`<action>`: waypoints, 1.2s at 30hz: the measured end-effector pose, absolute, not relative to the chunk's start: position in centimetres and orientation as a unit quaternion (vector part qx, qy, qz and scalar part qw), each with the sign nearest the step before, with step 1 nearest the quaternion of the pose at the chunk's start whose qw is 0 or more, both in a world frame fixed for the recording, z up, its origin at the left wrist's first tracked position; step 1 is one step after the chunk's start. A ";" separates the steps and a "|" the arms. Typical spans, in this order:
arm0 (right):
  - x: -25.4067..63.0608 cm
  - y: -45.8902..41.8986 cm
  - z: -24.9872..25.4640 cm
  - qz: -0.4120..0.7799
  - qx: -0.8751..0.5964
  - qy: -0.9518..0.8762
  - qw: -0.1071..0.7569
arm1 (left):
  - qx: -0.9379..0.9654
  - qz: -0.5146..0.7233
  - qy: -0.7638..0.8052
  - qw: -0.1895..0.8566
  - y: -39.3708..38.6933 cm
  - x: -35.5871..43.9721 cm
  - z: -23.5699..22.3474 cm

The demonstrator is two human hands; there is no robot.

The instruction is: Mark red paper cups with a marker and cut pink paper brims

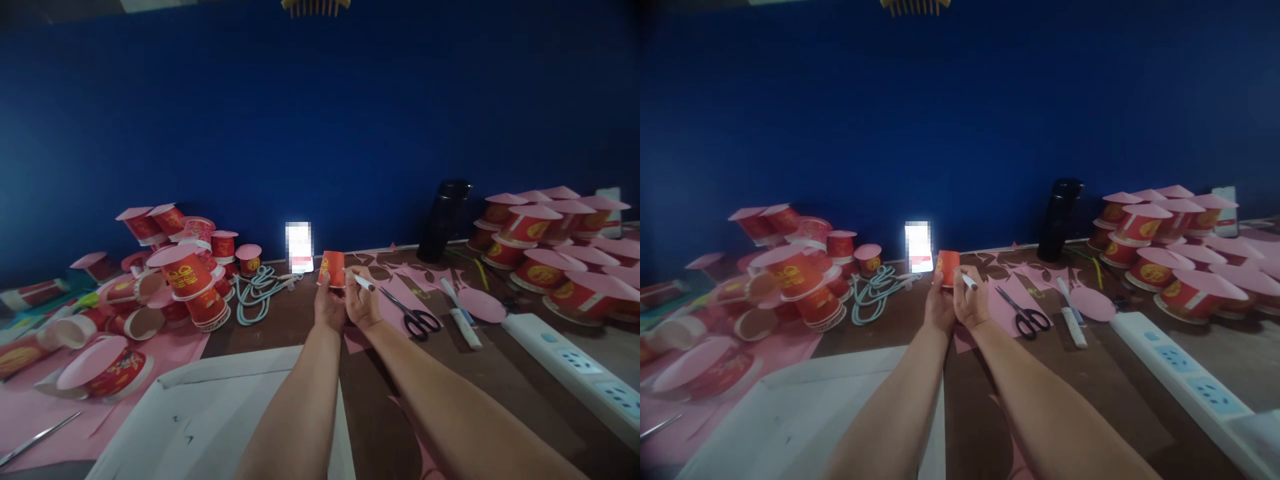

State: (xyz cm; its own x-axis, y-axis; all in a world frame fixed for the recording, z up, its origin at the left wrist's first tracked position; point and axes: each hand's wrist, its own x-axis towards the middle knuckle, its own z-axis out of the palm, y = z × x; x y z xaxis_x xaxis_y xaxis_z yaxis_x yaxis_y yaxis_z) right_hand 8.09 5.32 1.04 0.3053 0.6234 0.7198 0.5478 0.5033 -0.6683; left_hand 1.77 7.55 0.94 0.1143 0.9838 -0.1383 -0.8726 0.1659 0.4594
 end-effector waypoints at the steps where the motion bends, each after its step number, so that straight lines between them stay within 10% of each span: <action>1: 8.1 5.3 1.0 0.032 -0.495 -0.592 0.635 | 0.131 0.633 0.206 0.734 7.6 1.8 0.8; 36: 8.4 5.6 0.8 0.048 -0.501 -0.570 0.649 | 0.070 0.606 0.228 0.759 8.2 2.1 1.2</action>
